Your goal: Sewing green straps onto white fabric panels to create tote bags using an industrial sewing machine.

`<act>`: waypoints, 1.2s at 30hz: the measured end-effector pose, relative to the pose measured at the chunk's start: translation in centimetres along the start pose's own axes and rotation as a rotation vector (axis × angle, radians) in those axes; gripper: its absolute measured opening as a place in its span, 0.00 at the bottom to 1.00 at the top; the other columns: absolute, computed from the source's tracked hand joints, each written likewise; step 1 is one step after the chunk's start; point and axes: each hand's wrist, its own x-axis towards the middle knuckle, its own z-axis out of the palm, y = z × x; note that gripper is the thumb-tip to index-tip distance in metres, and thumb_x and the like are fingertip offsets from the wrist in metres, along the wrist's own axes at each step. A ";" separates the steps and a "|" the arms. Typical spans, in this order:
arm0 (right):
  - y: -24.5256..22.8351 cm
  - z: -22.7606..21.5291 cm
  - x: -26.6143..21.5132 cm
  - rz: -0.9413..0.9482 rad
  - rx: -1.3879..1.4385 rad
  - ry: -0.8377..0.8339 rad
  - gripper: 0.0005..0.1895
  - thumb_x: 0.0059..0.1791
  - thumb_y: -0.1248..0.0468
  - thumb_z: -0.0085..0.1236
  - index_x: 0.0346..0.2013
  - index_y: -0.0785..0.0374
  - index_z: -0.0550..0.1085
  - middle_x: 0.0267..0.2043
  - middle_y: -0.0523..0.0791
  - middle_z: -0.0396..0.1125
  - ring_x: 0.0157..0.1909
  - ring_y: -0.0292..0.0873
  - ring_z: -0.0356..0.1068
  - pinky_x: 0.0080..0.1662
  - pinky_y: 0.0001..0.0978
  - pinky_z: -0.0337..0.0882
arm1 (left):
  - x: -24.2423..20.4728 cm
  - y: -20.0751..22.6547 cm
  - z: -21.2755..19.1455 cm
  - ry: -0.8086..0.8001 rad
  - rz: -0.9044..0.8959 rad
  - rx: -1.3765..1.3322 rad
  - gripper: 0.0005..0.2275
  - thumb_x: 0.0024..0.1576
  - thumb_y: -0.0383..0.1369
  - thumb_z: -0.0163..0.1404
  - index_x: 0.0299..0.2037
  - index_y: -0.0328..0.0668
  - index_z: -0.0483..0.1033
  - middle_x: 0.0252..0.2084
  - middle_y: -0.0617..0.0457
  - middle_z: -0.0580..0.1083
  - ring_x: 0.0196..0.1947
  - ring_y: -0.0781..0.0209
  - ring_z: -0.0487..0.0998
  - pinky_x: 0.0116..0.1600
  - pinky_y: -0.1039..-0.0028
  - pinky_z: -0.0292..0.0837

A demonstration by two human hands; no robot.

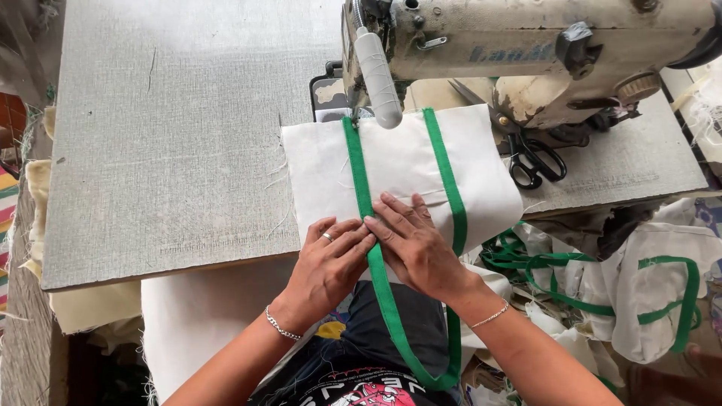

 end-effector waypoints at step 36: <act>8.8 3.1 8.1 -0.036 0.104 0.004 0.14 0.50 0.63 0.57 0.46 0.69 0.77 0.50 0.55 0.72 0.59 0.64 0.68 0.57 0.81 0.60 | 12.4 -14.4 -4.5 -0.833 0.021 0.165 0.25 0.58 0.46 0.51 0.67 0.60 0.68 0.73 0.52 0.62 0.71 0.43 0.61 0.70 0.38 0.52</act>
